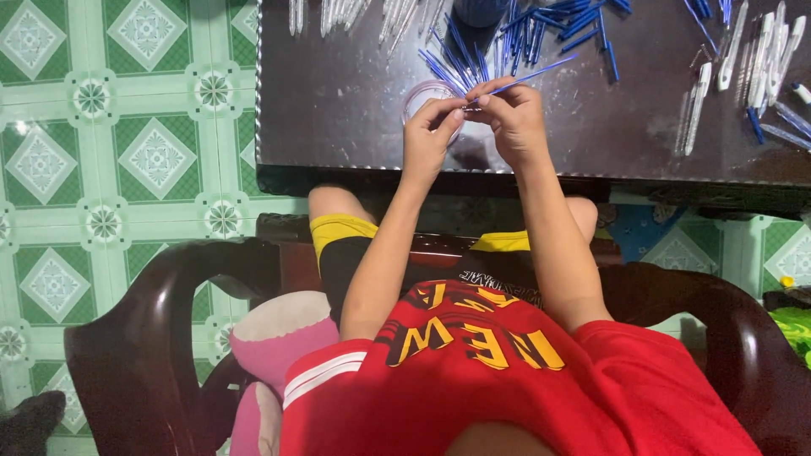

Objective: Assembling ballpoint pens by manually inserting ink refills into clear plastic barrels.

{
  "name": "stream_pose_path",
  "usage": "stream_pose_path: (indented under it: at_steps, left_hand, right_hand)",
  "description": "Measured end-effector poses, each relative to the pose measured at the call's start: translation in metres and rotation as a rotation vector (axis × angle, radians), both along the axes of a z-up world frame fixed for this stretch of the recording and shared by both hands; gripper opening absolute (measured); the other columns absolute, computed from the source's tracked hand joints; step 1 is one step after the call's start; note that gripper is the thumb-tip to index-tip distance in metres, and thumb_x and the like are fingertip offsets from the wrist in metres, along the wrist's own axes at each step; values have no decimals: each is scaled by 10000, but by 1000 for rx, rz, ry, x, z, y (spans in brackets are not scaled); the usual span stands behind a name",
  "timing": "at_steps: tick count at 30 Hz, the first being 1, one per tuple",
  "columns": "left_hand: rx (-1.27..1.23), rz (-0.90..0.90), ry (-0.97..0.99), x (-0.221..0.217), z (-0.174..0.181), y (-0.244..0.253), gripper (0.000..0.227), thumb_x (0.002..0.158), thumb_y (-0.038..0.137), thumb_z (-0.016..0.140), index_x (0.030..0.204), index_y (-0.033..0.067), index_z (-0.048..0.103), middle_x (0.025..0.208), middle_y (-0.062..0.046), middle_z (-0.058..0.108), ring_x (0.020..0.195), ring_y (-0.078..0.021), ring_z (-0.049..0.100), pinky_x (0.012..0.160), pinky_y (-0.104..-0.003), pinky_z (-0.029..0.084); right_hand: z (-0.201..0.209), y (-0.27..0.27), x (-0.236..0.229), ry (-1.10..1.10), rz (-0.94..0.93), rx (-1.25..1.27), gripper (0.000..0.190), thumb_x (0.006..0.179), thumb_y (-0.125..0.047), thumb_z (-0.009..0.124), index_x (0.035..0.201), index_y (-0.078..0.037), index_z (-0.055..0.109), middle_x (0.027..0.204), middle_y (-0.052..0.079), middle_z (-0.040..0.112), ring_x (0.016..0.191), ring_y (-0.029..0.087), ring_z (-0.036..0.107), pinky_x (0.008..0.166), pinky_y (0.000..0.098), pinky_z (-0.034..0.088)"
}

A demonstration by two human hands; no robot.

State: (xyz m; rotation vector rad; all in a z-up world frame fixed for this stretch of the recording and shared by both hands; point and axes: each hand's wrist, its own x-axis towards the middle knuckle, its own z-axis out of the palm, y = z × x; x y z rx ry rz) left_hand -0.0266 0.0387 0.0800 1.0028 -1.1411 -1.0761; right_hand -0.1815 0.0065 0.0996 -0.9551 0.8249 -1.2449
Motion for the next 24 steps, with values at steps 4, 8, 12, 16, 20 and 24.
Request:
stream_pose_path:
  at_steps: [4, 8, 12, 16, 20, 24]
  left_hand:
    - [1, 11, -6, 2, 10, 6, 152, 972, 121, 669, 1080, 58, 754, 1049, -73, 737, 1019, -197, 688, 933, -321, 561]
    - [-40, 20, -83, 6, 13, 10, 140, 967, 111, 652, 1055, 63, 749, 1005, -58, 714, 960, -181, 669, 865, -298, 537]
    - [-55, 6, -131, 9, 11, 15, 131, 966, 104, 654, 1049, 67, 749, 1018, -67, 712, 986, -198, 676, 885, -313, 542]
    - [-125, 64, -89, 6, -4, 14, 116, 954, 144, 731, 1055, 154, 788, 886, -32, 690, 836, -130, 655, 765, -285, 531]
    - [-142, 51, -85, 9, 1, 17, 108, 955, 154, 730, 1046, 160, 786, 868, -34, 682, 812, -129, 641, 744, -289, 521]
    - [-156, 50, -93, 13, 1, 19, 100, 945, 165, 738, 1033, 154, 784, 848, -38, 677, 790, -135, 635, 736, -288, 513]
  right_hand:
    - [6, 3, 2, 60, 45, 4, 30, 897, -6, 738, 921, -9, 721, 967, 128, 696, 878, 264, 723, 835, 384, 696]
    - [11, 7, 1, 138, 67, -13, 54, 883, -33, 764, 915, -29, 721, 964, 110, 692, 875, 235, 710, 789, 352, 683]
    - [10, 12, 0, 119, 88, 23, 55, 877, -45, 770, 895, -20, 725, 968, 127, 700, 883, 249, 711, 770, 360, 692]
    - [-19, 14, 3, -23, -18, 53, 149, 826, 39, 796, 890, 83, 669, 970, 226, 683, 840, 294, 745, 691, 475, 693]
    - [-21, 13, 2, -42, -7, 77, 168, 825, 13, 813, 853, 65, 655, 973, 231, 681, 812, 289, 741, 664, 473, 693]
    - [-16, 16, 8, -12, 6, 102, 158, 823, 23, 814, 846, 66, 663, 961, 225, 680, 802, 292, 751, 646, 445, 694]
